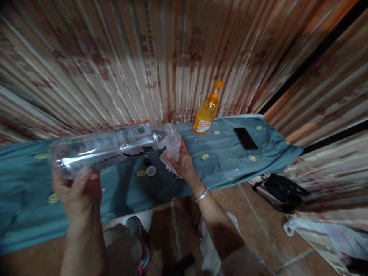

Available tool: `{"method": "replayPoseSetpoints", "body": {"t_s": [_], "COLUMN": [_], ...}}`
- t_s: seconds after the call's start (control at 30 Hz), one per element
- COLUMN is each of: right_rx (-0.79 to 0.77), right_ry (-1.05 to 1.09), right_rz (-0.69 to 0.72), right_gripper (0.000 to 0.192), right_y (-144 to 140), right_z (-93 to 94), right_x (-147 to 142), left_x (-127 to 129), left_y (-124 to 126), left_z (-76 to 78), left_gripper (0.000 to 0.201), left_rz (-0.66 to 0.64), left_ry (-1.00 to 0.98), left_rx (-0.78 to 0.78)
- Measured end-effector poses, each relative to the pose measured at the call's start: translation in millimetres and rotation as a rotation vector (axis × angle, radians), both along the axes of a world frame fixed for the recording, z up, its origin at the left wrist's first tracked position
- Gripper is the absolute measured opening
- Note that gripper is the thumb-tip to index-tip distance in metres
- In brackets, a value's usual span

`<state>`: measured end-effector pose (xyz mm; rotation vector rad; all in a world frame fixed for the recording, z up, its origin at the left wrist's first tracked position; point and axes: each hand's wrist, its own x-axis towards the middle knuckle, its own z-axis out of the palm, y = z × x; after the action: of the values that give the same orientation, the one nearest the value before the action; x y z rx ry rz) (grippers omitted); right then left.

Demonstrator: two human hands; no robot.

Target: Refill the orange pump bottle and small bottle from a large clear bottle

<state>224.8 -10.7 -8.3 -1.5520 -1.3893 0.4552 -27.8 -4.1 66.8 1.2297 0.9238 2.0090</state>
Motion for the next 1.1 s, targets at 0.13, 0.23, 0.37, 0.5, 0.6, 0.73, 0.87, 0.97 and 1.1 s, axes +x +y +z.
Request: {"method": "replayPoseSetpoints", "body": {"t_s": [0.13, 0.23, 0.37, 0.5, 0.6, 0.73, 0.87, 0.97, 1.1], "right_rx": [0.018, 0.024, 0.010, 0.013, 0.021, 0.016, 0.019, 0.014, 0.020], "right_ry": [-0.010, -0.017, -0.037, -0.046, -0.045, -0.032, -0.023, -0.009, 0.000], "right_rz": [0.011, 0.011, 0.007, 0.002, 0.001, 0.006, -0.008, -0.010, 0.006], "right_gripper": [0.068, 0.069, 0.071, 0.069, 0.069, 0.066, 0.065, 0.064, 0.064], "right_y": [0.3, 0.2, 0.7, 1.1, 1.1, 0.9, 1.1, 1.0, 0.3], "right_z": [-2.3, -3.0, -2.8, -3.6, -4.2, -3.8, -3.4, -3.1, -2.0], "right_x": [1.4, 2.3, 2.4, 2.4, 2.5, 2.2, 1.3, 0.9, 0.8], "left_x": [-1.5, -1.4, 0.2, 0.3, -0.6, -0.8, -0.6, -2.0, -4.1], "left_y": [1.4, 1.4, 0.3, 0.6, 1.9, 2.0, -0.5, -1.3, 0.1], "left_z": [-2.5, -2.3, 0.0, -0.1, -1.6, -1.6, 0.0, -1.6, -5.3], "left_gripper": [0.067, 0.066, 0.066, 0.063, 0.069, 0.070, 0.066, 0.062, 0.065], "left_rz": [0.003, -0.005, -0.010, -0.002, -0.002, -0.004, -0.019, -0.014, 0.008], "left_ry": [0.012, 0.013, 0.005, 0.000, -0.033, -0.027, 0.023, 0.074, 0.052], "left_rx": [0.053, 0.042, 0.040, 0.030, 0.036, 0.027, 0.028, 0.034, 0.035]}}
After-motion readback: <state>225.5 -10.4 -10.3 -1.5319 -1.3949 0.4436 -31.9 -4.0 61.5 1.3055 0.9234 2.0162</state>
